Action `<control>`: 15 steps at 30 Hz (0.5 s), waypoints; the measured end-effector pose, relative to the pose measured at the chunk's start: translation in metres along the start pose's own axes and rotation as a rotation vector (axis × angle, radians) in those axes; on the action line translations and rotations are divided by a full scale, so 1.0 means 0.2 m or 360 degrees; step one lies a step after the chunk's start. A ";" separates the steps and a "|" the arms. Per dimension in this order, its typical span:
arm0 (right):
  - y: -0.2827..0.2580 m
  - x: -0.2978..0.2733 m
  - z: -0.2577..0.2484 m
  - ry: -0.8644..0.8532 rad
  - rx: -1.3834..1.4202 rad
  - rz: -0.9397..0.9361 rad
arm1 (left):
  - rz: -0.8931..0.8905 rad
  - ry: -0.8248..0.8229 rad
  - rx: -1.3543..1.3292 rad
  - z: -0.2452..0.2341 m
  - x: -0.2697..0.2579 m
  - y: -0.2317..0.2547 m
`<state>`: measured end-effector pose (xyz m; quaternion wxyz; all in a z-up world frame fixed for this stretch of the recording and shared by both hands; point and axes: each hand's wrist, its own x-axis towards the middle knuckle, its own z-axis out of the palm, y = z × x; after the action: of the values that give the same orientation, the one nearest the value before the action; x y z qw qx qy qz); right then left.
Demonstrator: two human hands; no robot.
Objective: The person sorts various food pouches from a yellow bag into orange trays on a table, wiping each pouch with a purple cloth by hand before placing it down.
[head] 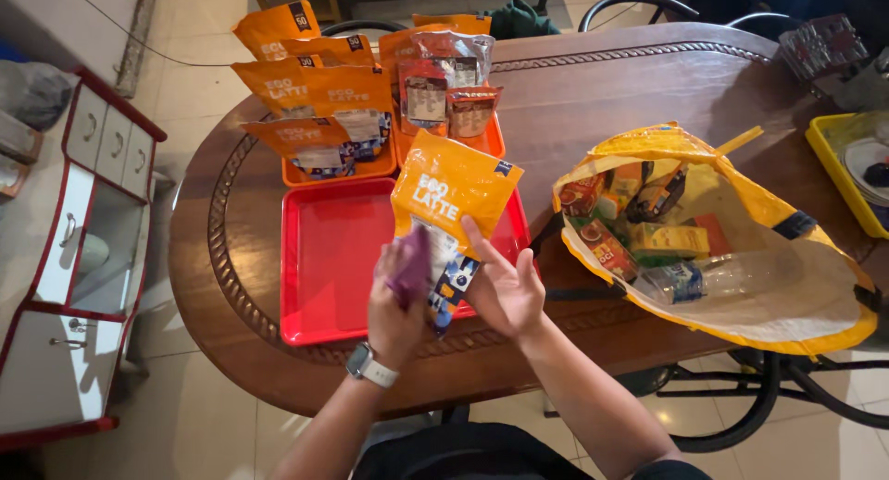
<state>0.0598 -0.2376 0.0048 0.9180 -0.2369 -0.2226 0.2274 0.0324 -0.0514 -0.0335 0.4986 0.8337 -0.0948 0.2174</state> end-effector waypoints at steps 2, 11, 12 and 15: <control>0.01 -0.02 0.02 0.0007 -0.0060 -0.0011 | -0.0334 0.0064 -0.0224 -0.01 0.02 -0.02; 0.05 -0.05 0.01 -0.0038 0.0090 0.0067 | 0.0269 -0.0060 0.0070 0.00 -0.02 0.08; 0.05 -0.05 0.02 -0.0021 0.0005 0.0065 | 0.0161 -0.0008 0.0070 -0.01 0.01 0.06; 0.07 -0.07 0.03 -0.0052 -0.0125 0.0130 | 0.0054 0.0060 0.0026 -0.02 0.03 0.06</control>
<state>0.0419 -0.2315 -0.0016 0.8942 -0.2778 -0.2364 0.2597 0.0319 -0.0528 -0.0188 0.4898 0.8318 -0.0977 0.2422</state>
